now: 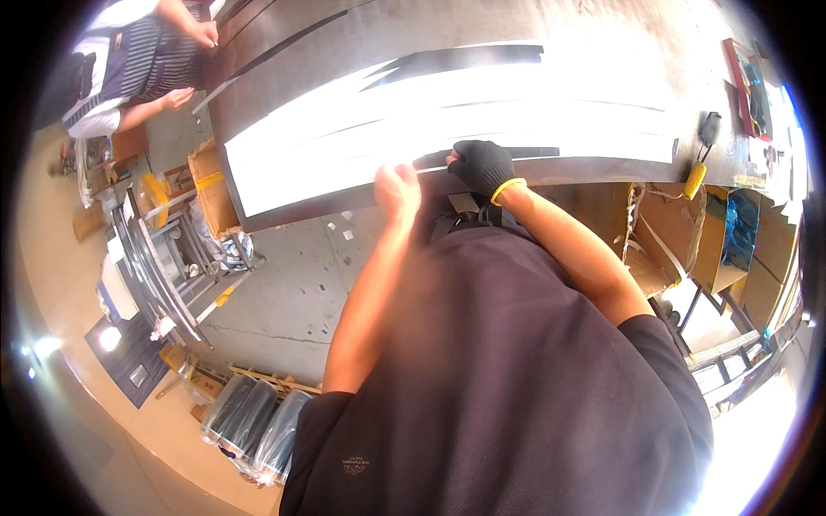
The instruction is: The person applies a white protective film to a large dark panel. They smooth the film with their hands, use a squeegee tool to press it down, and trim the edges with a utility knife.
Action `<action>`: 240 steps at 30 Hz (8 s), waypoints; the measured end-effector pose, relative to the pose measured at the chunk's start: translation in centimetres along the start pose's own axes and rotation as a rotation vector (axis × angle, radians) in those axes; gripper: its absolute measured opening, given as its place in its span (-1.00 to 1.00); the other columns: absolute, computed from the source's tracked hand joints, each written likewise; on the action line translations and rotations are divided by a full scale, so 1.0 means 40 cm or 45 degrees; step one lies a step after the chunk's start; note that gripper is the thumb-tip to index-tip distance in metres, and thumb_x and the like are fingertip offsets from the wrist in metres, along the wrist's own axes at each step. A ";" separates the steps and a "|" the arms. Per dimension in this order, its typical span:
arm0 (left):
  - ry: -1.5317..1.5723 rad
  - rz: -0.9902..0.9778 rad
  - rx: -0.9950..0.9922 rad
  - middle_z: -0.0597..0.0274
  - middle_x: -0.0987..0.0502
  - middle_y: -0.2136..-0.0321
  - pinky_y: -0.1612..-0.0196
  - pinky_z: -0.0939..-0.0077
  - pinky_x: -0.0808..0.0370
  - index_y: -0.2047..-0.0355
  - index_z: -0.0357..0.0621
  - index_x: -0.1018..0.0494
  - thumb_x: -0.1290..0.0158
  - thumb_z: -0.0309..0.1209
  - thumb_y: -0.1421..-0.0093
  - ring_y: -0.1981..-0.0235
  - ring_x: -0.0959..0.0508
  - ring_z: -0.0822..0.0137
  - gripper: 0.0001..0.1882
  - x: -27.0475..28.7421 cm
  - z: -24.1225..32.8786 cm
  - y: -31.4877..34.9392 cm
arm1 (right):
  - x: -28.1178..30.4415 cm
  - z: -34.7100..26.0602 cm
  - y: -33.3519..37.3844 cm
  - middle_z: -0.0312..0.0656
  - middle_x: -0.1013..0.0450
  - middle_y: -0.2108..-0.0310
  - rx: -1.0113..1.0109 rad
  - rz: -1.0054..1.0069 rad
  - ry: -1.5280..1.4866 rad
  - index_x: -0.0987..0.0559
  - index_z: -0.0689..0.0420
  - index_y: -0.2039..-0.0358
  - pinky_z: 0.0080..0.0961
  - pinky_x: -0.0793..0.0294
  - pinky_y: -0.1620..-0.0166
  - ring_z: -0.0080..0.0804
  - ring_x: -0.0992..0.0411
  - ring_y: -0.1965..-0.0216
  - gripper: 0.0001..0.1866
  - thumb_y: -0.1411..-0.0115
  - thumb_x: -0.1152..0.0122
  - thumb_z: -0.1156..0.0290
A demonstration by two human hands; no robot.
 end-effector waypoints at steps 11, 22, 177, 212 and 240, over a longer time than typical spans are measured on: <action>-0.046 -0.069 -0.099 0.05 -0.74 0.31 0.08 0.14 -0.63 0.27 -0.23 -0.72 -0.34 -0.20 -0.28 0.25 -0.75 0.02 -0.70 0.001 0.073 0.013 | -0.030 0.025 -0.005 -0.02 -0.69 0.34 -0.063 0.000 0.016 -0.77 0.00 0.32 -0.03 -0.64 0.14 0.10 -0.67 0.25 -0.67 -0.30 -0.27 0.02; 0.001 -0.086 0.019 0.04 -0.76 0.29 0.07 0.13 -0.64 0.26 -0.23 -0.73 -0.31 -0.15 -0.30 0.23 -0.77 0.01 -0.66 0.008 0.087 0.008 | -0.038 0.032 -0.011 -0.02 -0.69 0.34 -0.133 -0.048 -0.016 -0.77 -0.01 0.33 -0.04 -0.64 0.15 0.09 -0.67 0.26 -0.67 -0.29 -0.28 0.01; 1.750 -0.740 0.887 -0.07 -0.61 -0.19 -0.29 0.17 -0.59 -0.30 -0.28 -0.43 0.04 -0.45 -0.56 -0.22 -0.63 0.07 -0.63 0.110 -0.286 0.153 | 0.040 -0.116 0.055 -0.07 -0.63 0.45 0.400 -0.001 0.191 -0.73 0.02 0.47 -0.16 -0.58 0.26 0.02 -0.61 0.39 -0.79 -0.33 -0.32 0.31; 1.644 -0.270 0.609 0.03 -0.59 -0.28 -0.26 0.33 -0.58 -0.34 -0.22 -0.45 0.06 -0.25 -0.67 -0.26 -0.61 0.25 -0.59 0.263 -0.514 -0.129 | 0.027 -0.173 -0.088 -0.02 -0.70 0.18 0.253 -0.010 0.510 -0.75 0.12 0.18 -0.09 -0.60 -0.03 0.07 -0.64 0.11 -0.72 -0.12 -0.49 0.28; 1.927 -0.358 0.547 0.06 -0.63 -0.22 -0.39 0.26 -0.43 -0.28 -0.19 -0.51 0.02 -0.18 -0.66 -0.27 -0.58 0.29 -0.60 0.420 -0.594 -0.197 | -0.468 -0.761 -0.415 -0.02 -0.67 0.28 0.308 -0.680 0.081 -0.73 0.16 0.22 -0.32 -0.58 0.04 -0.14 -0.65 0.17 -0.82 -0.32 -0.27 0.35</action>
Point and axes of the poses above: each hand's wrist, its own y-axis away from the middle knuckle, its own x-axis out of the back of the hand, z = x × y, the point moved 7 cm from there along -y, towards the middle knuckle
